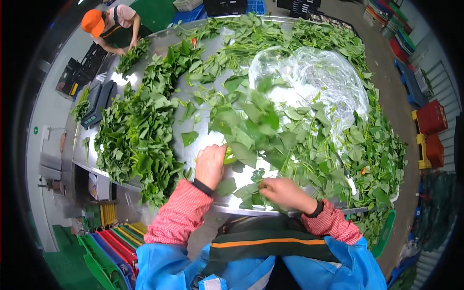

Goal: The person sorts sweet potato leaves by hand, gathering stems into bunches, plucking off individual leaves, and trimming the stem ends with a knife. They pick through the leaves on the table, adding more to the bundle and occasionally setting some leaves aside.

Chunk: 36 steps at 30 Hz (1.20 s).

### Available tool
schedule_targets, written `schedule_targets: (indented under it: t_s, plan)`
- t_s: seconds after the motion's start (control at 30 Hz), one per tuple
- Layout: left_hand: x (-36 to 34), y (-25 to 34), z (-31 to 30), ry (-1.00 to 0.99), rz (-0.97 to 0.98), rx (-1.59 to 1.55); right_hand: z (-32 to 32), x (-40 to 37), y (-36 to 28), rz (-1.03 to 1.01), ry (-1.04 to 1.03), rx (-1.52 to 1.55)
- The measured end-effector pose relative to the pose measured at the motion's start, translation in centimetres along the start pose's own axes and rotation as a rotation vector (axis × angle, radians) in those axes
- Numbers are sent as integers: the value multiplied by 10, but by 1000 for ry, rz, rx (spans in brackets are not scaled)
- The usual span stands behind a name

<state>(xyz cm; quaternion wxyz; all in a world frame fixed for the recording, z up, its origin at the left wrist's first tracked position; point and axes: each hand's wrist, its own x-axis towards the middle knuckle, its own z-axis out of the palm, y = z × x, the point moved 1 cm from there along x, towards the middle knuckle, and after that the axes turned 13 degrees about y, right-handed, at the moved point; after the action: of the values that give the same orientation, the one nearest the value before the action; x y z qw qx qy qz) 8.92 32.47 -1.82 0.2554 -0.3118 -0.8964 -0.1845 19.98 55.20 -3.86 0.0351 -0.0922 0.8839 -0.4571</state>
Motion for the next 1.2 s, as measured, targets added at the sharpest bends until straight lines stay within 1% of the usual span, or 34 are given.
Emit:
schedule_targets:
  t_s: [0.03,0.13,0.17,0.27,0.3,0.4,0.43,0.5,0.53,0.57,0.6,0.63,0.67,0.73,0.77,0.8,0.83,0.87,0.9,0.93,1.0,1.03,1.07,1.1,1.13,1.17,1.2]
  plan:
    - [5,4,-12,15,55,76,-5,-2,-9,97,-57,16]
    - [15,5,-32,152,209,114,1,-13,-5,32,-66,-170]
    - [15,3,-34,150,224,157,12,-8,-5,-139,98,-30]
    - [20,-1,-41,190,254,159,18,-12,-2,-139,113,-29]
    - [21,0,-43,178,227,156,19,-12,-1,-95,72,-8]
    - [15,-8,-39,246,259,172,9,-11,-4,-94,99,71]
    - [13,-8,-38,307,254,160,0,-8,-4,-26,130,52]
    - [-2,-19,-25,235,191,151,-31,3,4,111,188,15]
    - [-15,-26,-12,199,160,146,-46,8,14,102,350,117]
    - [-26,-31,4,3,-95,-52,-70,17,0,158,522,193]
    - [-38,-36,19,-146,-379,-199,-87,26,-4,67,634,306]
    - [-27,-24,13,-255,-326,-147,-104,33,-11,114,645,348]
    - [-13,-8,5,-361,-271,-95,-118,41,-25,69,634,377]
    - [15,24,-14,-570,-160,14,-121,59,-38,66,626,416]
    - [25,34,-21,-670,-107,71,-117,69,-40,75,580,481]
    - [14,31,-14,-428,-65,-32,-111,79,-39,78,525,548]
    - [1,28,-8,-174,7,-125,-108,84,-27,52,485,322]
    - [-13,26,-2,59,92,-188,-102,88,-19,42,528,354]
    - [-15,31,-11,100,82,-263,-92,90,-13,27,560,390]
    - [-18,32,-10,17,-77,-420,-84,91,-10,14,585,430]
    - [-26,34,2,-123,-399,-752,-79,93,-6,-8,568,351]
    - [-30,34,8,-181,-556,-933,-77,94,-7,52,517,351]
    - [-31,34,5,-241,-463,-817,-76,96,-10,114,470,344]
    - [-31,35,1,-292,-366,-702,-79,96,-20,148,358,313]
    - [-30,37,-6,-345,-38,-272,-72,96,-3,74,373,343]
    - [-30,37,-6,-105,-50,-437,-63,97,28,2,389,372]
    - [-35,33,-2,-176,-99,-471,-65,105,32,5,417,378]
